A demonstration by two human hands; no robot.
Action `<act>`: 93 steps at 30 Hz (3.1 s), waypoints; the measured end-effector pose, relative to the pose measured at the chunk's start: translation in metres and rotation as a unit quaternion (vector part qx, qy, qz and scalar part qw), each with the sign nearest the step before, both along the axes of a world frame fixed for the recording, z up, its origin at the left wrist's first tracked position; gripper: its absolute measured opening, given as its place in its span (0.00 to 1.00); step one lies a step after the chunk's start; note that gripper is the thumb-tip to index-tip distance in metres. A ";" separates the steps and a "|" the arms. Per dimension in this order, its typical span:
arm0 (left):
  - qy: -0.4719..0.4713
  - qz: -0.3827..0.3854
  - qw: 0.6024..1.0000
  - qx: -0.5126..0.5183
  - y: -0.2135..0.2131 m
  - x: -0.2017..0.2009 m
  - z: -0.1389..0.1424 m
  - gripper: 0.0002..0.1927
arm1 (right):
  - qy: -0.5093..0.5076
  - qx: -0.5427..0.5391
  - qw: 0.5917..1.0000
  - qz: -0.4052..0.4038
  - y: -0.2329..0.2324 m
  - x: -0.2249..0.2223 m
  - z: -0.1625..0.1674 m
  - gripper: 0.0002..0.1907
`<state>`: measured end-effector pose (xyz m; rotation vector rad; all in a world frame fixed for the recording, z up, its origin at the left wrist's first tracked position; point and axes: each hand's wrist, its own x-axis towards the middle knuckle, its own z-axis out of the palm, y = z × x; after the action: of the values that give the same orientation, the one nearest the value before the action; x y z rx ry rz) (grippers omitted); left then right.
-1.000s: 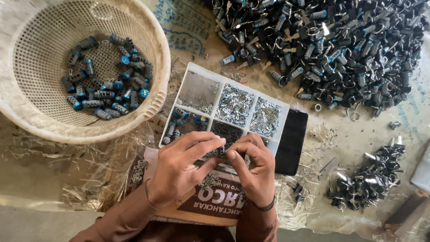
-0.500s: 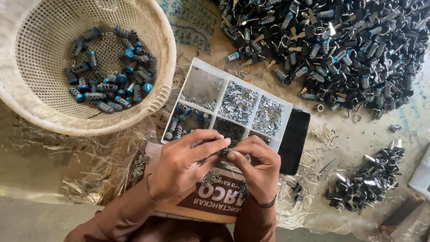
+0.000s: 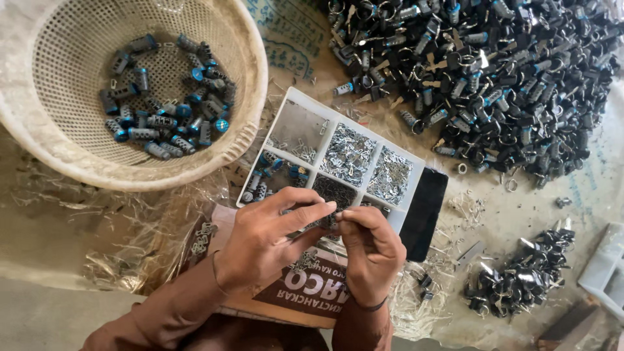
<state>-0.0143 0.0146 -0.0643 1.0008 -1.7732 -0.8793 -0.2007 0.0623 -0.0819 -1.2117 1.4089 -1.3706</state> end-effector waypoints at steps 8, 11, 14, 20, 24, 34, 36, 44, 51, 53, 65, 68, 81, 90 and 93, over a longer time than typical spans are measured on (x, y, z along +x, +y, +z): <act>-0.003 0.002 1.000 -0.031 -0.001 0.002 0.000 0.21 | -0.025 0.009 0.997 -0.077 0.005 0.005 -0.011 0.11; 0.001 0.003 0.999 -0.046 0.000 0.002 0.000 0.22 | -0.008 0.005 0.996 -0.085 0.005 0.005 -0.013 0.10; 0.001 0.000 0.999 -0.051 0.001 0.002 -0.001 0.22 | 0.006 0.000 0.996 -0.089 0.005 0.006 -0.013 0.10; 0.007 -0.007 0.998 -0.063 0.001 0.002 -0.004 0.22 | -0.004 -0.020 0.996 -0.087 0.004 0.010 -0.013 0.12; 0.005 -0.008 0.998 -0.067 0.001 0.004 -0.004 0.23 | 0.054 -0.103 0.991 -0.058 0.002 0.011 -0.014 0.12; 0.004 0.008 0.998 -0.059 0.001 0.003 -0.001 0.22 | -0.019 0.001 0.996 -0.084 0.005 0.006 -0.013 0.10; 0.002 0.007 0.998 -0.059 0.001 0.003 -0.002 0.22 | -0.016 0.006 0.996 -0.084 0.005 0.007 -0.013 0.10; -0.006 0.002 0.998 -0.062 0.001 0.004 -0.005 0.23 | -0.058 0.028 0.997 -0.040 0.001 0.001 -0.013 0.14; -0.003 -0.001 0.998 -0.057 0.001 0.006 -0.003 0.22 | -0.068 -0.023 0.993 -0.098 -0.013 -0.003 0.001 0.17; -0.007 0.005 0.998 -0.055 0.001 0.006 -0.003 0.21 | 0.205 -0.027 0.978 -0.041 -0.024 0.001 0.006 0.15; 0.013 0.005 0.998 -0.059 0.002 0.007 -0.002 0.20 | 0.484 -0.020 0.869 0.099 -0.041 0.019 0.032 0.11; 0.006 0.011 0.998 -0.060 0.002 0.007 -0.002 0.20 | 0.464 -0.032 0.881 0.092 -0.043 0.019 0.031 0.10; 0.003 0.028 0.998 -0.062 0.001 0.011 0.001 0.21 | 0.108 -0.007 0.994 -0.005 -0.017 0.002 0.020 0.03; 0.003 0.031 0.997 -0.066 0.000 0.009 -0.003 0.22 | 0.167 -0.051 0.983 0.058 -0.017 0.007 0.021 0.04; 0.000 0.021 0.997 -0.069 0.000 0.009 -0.005 0.22 | 0.184 -0.044 0.981 0.046 -0.019 0.008 0.024 0.05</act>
<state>-0.0054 0.0148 -0.0690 0.9446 -1.7797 -0.7195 -0.1932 0.0437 -0.0574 -1.6334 1.5296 -1.1954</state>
